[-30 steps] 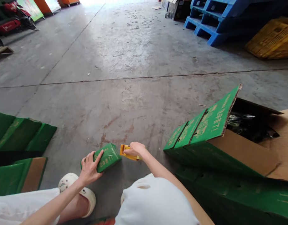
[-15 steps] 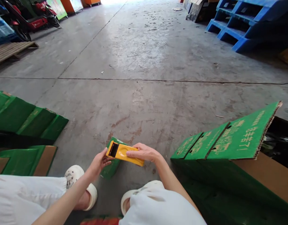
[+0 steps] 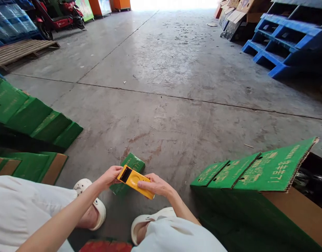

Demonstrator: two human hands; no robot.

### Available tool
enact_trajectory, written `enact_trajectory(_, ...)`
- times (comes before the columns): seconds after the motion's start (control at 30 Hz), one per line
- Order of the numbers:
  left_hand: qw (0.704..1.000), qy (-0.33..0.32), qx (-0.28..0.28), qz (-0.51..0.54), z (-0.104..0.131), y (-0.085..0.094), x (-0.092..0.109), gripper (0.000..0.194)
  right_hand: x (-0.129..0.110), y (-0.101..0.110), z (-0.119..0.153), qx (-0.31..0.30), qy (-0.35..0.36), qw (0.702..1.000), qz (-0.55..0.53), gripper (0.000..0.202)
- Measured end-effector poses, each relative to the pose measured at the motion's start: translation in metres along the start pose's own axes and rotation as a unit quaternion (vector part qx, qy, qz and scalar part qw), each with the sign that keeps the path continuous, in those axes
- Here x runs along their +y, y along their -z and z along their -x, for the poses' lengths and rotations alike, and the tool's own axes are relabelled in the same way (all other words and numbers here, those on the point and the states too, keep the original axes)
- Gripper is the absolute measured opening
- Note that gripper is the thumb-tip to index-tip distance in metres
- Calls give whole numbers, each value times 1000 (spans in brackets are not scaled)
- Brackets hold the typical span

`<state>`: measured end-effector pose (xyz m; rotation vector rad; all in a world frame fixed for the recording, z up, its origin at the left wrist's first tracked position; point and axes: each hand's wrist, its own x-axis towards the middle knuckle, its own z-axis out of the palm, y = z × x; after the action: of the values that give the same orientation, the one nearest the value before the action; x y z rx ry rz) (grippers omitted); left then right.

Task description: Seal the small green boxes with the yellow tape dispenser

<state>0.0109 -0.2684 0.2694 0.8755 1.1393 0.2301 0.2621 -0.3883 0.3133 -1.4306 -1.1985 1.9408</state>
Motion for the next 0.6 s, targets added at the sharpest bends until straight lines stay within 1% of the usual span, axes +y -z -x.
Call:
enact_trajectory(0.07,994,-66,25,-81,-5,4,7,54,0,-7,-4,11,8,1000,-9,72)
enact_trajectory(0.13,984,-118,40,-129,-10,6,17,55,-1,-10,-6,10,11,999,-31,72)
enact_trajectory(0.23,977,-152,34,-148,-18,1,35,53,-14,-3,5,8,3,999,-53,70)
enact_trajectory(0.3,976,-159,15,-146,-23,-7,47,51,-33,9,18,21,-8,999,-45,69)
enact_trajectory(0.37,978,-162,-4,-133,-29,-14,59,50,-60,20,30,36,-23,999,-21,69)
enact_trajectory(0.43,981,-162,-18,-107,-33,-17,68,51,-89,24,36,50,-40,998,14,70)
enact_trajectory(0.47,982,-162,-22,-93,-35,-15,71,52,-101,21,36,55,-44,997,29,70)
enact_trajectory(0.53,984,-157,-21,-81,-38,-3,70,53,-116,8,29,66,-45,996,50,72)
enact_trajectory(0.6,985,-149,-8,-87,-40,16,63,52,-118,-10,21,84,-52,993,61,73)
